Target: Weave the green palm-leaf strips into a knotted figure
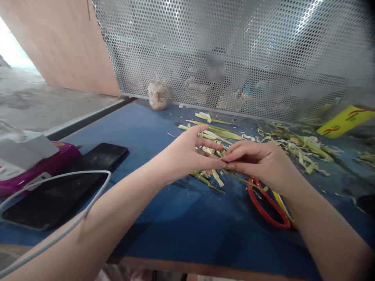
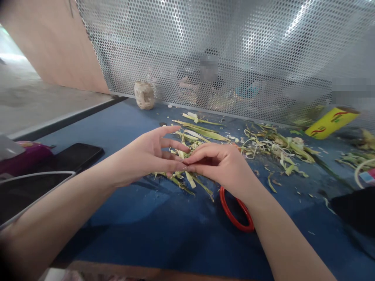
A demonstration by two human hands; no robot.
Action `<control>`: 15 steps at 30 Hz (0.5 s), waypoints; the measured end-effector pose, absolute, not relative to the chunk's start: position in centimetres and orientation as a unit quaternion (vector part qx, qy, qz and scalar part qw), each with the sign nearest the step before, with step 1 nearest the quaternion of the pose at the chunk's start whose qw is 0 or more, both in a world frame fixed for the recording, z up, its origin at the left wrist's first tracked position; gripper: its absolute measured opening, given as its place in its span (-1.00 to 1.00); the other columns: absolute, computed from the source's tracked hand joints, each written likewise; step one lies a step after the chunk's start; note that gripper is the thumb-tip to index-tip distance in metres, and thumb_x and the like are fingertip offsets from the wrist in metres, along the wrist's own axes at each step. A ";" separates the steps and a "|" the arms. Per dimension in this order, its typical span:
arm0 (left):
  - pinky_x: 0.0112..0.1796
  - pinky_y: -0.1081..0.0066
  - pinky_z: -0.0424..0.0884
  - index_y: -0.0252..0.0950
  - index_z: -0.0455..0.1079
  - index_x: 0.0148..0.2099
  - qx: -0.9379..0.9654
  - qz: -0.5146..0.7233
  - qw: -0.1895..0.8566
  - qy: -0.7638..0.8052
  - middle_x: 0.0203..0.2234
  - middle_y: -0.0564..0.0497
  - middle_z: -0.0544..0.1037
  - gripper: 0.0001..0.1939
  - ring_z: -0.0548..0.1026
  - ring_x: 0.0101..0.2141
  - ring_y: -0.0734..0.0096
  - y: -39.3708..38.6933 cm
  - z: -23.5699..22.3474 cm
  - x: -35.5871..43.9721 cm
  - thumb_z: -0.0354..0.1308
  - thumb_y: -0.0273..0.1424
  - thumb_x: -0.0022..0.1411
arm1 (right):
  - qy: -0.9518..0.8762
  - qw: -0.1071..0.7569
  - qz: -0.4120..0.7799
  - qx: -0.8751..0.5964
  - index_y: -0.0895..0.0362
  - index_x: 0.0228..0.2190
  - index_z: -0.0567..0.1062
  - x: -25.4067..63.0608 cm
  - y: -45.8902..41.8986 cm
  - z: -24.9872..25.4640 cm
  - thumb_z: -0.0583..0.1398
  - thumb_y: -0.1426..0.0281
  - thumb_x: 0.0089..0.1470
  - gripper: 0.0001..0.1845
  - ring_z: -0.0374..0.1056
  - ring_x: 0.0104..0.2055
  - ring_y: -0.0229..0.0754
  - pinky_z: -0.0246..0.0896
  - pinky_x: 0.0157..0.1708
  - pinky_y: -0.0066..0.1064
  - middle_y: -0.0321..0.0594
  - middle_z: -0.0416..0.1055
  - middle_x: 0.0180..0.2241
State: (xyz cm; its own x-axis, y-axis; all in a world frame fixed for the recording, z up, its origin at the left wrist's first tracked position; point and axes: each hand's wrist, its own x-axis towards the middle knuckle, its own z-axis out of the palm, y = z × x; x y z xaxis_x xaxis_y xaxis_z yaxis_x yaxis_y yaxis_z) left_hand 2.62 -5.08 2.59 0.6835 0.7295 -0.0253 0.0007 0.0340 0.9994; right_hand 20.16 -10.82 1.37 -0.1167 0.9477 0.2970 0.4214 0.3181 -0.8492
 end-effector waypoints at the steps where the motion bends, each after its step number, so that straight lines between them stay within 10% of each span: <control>1: -0.50 0.45 0.39 -0.26 -0.15 0.23 0.635 0.276 0.664 0.282 -0.17 -0.16 0.42 -0.04 0.46 -0.47 0.50 -5.1 2.6 2.6 0.30 -0.57 -0.14 | -0.685 0.437 0.301 -0.500 0.04 -0.49 0.56 20.1 -10.8 1.4 0.31 0.34 -0.19 -0.90 0.38 -0.33 -0.21 0.36 -0.36 -0.42 -0.22 0.45 -0.36; 15: -0.58 0.52 0.35 -0.33 -0.10 0.22 0.564 0.268 0.737 0.258 -0.19 -0.21 0.46 -0.06 0.45 -0.54 0.56 -5.0 2.5 2.9 0.24 -0.72 -0.18 | -0.696 0.441 0.293 -0.485 0.02 -0.54 0.54 20.0 -11.2 1.9 0.32 0.45 -0.22 -0.90 0.37 -0.35 -0.23 0.34 -0.40 -0.44 -0.28 0.45 -0.42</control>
State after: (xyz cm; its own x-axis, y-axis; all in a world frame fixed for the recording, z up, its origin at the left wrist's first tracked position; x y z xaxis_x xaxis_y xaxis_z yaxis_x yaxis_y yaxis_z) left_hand 2.86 -5.03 2.52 0.7237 0.6856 -0.0783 -0.1041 0.2207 0.9698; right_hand 19.97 -11.22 1.88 -0.1404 0.9337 0.3295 0.4165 0.3576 -0.8359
